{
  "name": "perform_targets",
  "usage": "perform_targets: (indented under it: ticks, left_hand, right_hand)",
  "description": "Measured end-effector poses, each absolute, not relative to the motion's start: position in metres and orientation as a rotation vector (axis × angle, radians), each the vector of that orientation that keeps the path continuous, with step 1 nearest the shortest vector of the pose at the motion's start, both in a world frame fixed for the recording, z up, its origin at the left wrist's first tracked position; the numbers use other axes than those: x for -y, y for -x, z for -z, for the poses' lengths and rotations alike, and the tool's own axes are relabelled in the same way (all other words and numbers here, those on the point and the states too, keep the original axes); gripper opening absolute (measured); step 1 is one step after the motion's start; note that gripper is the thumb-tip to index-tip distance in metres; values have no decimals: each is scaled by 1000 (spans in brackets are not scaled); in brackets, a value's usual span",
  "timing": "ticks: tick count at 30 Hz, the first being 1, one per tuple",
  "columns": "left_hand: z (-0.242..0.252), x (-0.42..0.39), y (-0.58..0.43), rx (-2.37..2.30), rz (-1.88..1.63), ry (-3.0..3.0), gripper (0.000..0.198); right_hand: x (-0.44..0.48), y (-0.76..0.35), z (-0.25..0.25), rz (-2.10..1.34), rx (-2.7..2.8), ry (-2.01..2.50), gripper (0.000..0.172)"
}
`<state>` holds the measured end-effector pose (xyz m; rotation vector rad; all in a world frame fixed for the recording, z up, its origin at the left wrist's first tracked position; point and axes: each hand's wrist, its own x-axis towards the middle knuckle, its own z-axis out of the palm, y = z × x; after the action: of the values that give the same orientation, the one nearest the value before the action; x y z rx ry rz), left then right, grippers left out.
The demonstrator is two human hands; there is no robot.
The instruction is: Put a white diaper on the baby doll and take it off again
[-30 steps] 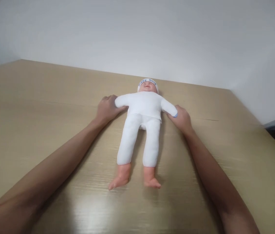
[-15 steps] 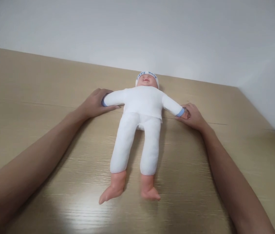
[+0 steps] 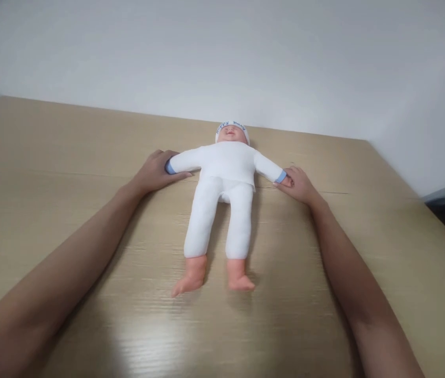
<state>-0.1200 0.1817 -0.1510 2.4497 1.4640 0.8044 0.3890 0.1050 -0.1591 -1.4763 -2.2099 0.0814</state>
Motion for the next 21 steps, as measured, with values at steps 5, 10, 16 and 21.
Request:
perform_targets:
  ticks: [5,10,16,21]
  left_hand:
    - [151,-159,120,-1534,-850,-2375,91]
    - [156,-135,126,-1676,-841,-2321,75]
    - [145,-94,120,-1808,-886,-2237,55]
    - [126,-5,100,-1696,-1159,-2239,47]
  right_hand:
    - [-95,-386,174,86,2067,1674,70]
    - [-66,-372,182,128,1895,1737,72]
    - [-11,-330,168,154,1669,1817,70]
    - [86,-279,155,182,1656,1649,61]
